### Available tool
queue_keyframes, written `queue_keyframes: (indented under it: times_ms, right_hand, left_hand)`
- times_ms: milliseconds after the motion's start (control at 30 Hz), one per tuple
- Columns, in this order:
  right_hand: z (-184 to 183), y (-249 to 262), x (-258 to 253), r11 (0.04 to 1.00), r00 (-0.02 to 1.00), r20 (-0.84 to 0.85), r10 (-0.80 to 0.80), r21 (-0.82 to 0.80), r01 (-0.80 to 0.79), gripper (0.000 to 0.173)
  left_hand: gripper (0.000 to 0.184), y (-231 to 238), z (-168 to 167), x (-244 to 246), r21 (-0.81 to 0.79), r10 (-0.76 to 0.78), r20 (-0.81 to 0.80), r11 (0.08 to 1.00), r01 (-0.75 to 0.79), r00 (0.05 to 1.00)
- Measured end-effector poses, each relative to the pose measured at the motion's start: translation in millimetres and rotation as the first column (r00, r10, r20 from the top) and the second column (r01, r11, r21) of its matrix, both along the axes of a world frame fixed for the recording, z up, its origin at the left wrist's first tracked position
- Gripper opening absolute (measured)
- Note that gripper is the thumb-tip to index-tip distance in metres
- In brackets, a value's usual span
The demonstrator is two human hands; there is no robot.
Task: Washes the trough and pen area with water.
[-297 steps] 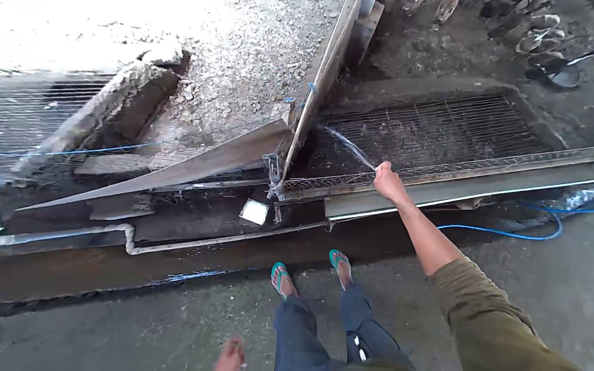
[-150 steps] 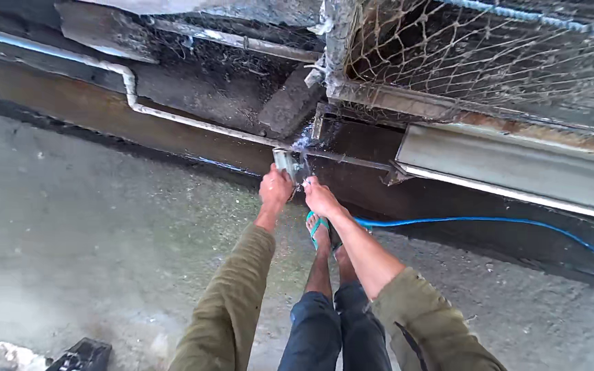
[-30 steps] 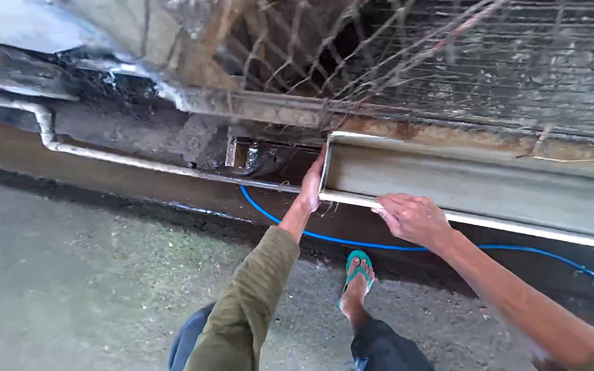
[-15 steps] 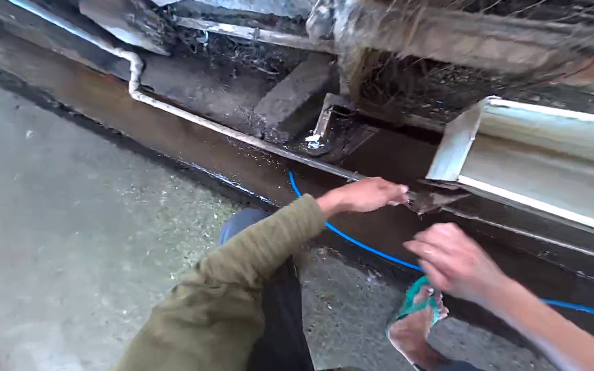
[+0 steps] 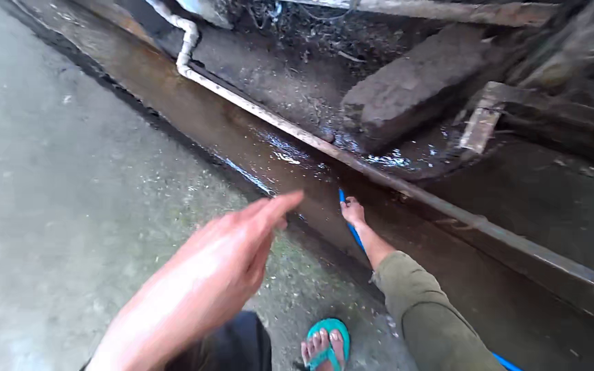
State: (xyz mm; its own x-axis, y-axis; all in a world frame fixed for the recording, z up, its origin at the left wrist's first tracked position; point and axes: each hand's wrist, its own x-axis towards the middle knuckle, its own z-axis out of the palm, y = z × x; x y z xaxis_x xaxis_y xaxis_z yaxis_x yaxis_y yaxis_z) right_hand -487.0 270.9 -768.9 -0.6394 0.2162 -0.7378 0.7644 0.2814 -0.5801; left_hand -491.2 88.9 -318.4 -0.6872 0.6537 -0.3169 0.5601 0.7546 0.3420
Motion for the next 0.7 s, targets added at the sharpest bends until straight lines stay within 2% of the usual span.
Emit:
queue_keyframes:
  times_ms: [67, 133, 233, 300, 433, 533, 600, 700]
  right_hand:
    - [-20.5, -7.2, -20.0, 0.998, 0.999, 0.034, 0.027, 0.057, -0.029, 0.056]
    - [-38.5, -12.7, -30.3, 0.989, 0.996, 0.082, 0.046, 0.133, -0.057, 0.057]
    - [-48.3, -20.4, -34.1, 0.96, 0.992, 0.106, 0.071, 0.262, -0.097, 0.056]
    - [-44.0, -31.5, -26.9, 0.958, 0.998, 0.022, 0.051, 0.282, -0.055, 0.052]
    - [-5.9, -36.3, 2.2, 0.986, 0.965, -0.242, -0.102, 0.101, 0.13, 0.048]
    - [24.5, -23.4, 18.0, 0.967, 0.894, -0.369, -0.256, -0.09, 0.239, 0.057]
    - [46.6, -5.4, 21.4, 0.932, 0.888, -0.3, -0.35, -0.21, 0.296, 0.054]
    - [86.7, 28.1, 32.4, 0.825, 0.829, -0.132, -0.543, -0.271, 0.497, 0.042]
  left_hand:
    - [0.051, -39.3, 0.7, 14.8, -0.058, 0.01, 0.022, 0.998, -0.008, 1.0]
    - [0.05, -60.5, 10.8, 25.7, -0.123, 0.043, 0.11, 0.992, -0.029, 0.993]
    - [0.049, -65.1, 25.0, 38.6, -0.162, 0.101, 0.214, 0.985, -0.067, 0.972]
    - [0.05, -66.5, 24.0, 46.1, -0.144, 0.099, 0.193, 0.987, -0.072, 0.976]
    - [0.05, -43.1, 28.5, 38.5, -0.176, 0.131, 0.237, 0.98, -0.09, 0.963]
    - [0.049, -6.1, 32.5, 21.1, -0.214, 0.116, 0.341, 0.976, -0.043, 0.933]
    - [0.048, 22.5, 29.5, 8.6, -0.217, 0.055, 0.38, 0.976, 0.031, 0.924]
    - [0.044, 71.1, 23.8, -5.1, -0.2, -0.078, 0.41, 0.964, 0.173, 0.909]
